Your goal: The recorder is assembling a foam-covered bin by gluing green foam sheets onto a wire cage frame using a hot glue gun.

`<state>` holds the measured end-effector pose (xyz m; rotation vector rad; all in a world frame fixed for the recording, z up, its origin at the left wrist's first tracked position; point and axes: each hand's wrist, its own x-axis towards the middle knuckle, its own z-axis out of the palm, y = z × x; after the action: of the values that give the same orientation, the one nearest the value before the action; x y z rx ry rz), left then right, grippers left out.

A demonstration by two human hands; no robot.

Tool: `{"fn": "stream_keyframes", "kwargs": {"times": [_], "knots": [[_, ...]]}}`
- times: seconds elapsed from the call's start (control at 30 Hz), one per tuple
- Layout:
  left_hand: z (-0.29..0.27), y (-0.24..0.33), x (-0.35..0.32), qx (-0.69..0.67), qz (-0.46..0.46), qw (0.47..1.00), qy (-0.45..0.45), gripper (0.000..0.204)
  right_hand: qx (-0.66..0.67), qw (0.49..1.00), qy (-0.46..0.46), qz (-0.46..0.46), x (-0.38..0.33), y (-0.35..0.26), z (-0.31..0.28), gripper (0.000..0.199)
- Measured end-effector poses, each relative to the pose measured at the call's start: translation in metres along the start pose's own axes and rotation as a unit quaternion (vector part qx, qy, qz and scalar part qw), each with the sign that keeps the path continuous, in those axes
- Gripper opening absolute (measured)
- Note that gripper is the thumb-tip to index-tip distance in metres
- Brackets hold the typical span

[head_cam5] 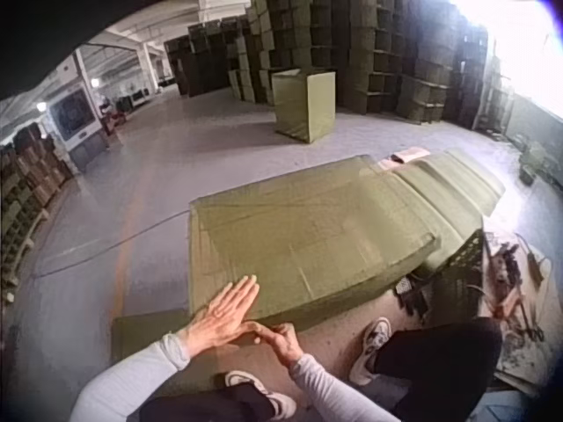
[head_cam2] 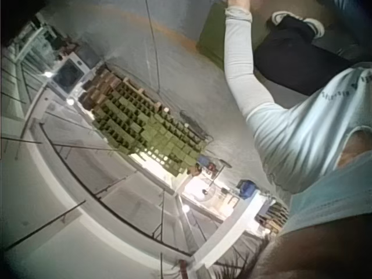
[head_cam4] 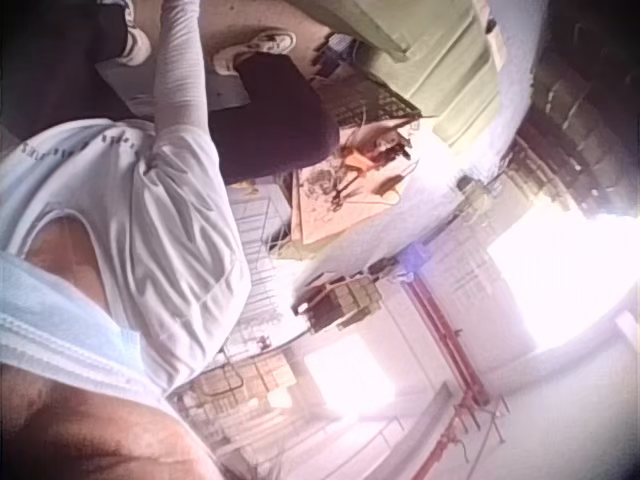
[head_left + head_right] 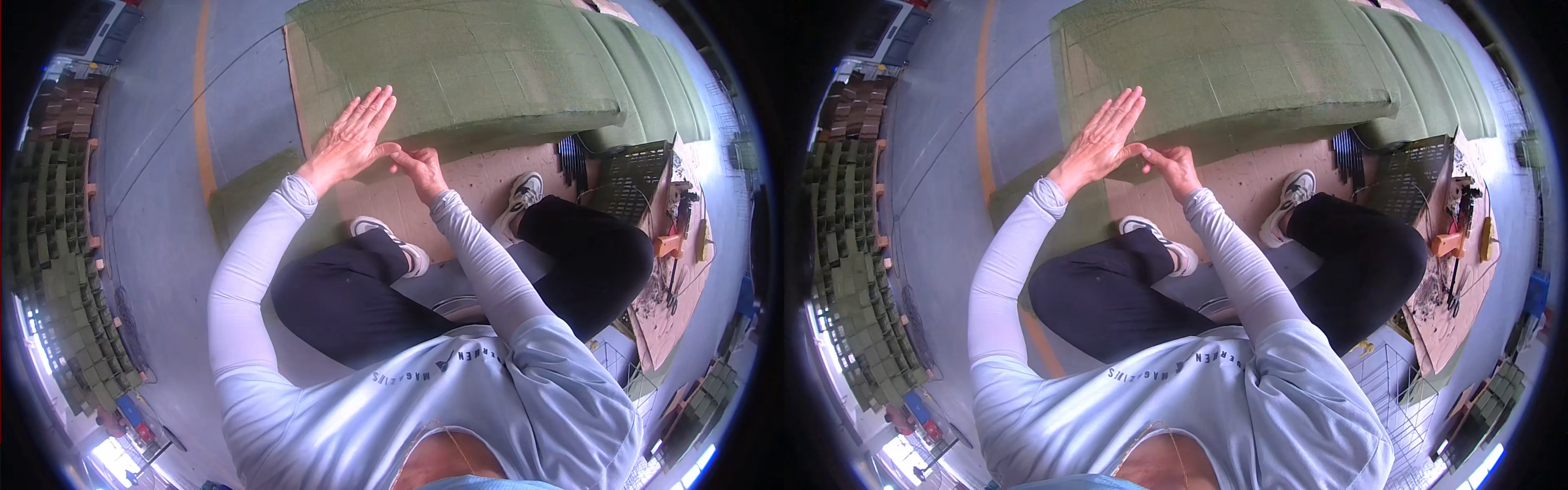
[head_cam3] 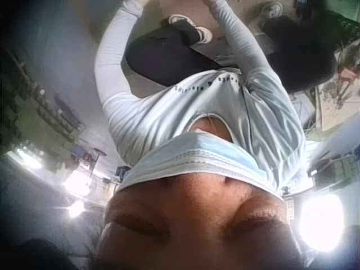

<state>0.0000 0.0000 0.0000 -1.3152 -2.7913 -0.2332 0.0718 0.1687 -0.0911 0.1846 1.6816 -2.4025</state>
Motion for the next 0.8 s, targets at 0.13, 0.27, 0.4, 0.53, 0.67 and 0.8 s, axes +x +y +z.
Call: {"fn": "stream_keyframes", "kwargs": {"times": [0.13,0.27,0.4,0.53,0.67,0.8], "knots": [[-0.002,-0.001,0.005,0.039,0.013,0.999,0.019,0.091,-0.024,1.000,0.008,-0.017,0.003,-0.002,0.001,0.029],[-0.001,-0.002,-0.001,0.063,0.008,0.998,0.006,0.092,0.032,0.999,0.019,-0.010,-0.014,-0.021,0.004,0.030],[-0.003,0.001,0.001,0.049,0.024,0.998,0.027,0.096,0.037,0.999,0.023,0.001,-0.011,-0.016,-0.010,0.030],[-0.009,0.007,0.005,0.053,0.037,0.998,0.014,0.103,0.013,0.999,0.032,-0.016,-0.007,-0.009,-0.011,0.025],[-0.002,0.015,0.021,-0.021,0.003,1.000,0.023,0.112,0.032,0.999,0.030,-0.021,-0.008,-0.009,-0.006,0.021],[0.010,0.021,0.025,0.002,0.005,1.000,0.030,0.107,-0.013,1.000,0.022,-0.013,-0.003,-0.001,-0.019,0.020]]}}
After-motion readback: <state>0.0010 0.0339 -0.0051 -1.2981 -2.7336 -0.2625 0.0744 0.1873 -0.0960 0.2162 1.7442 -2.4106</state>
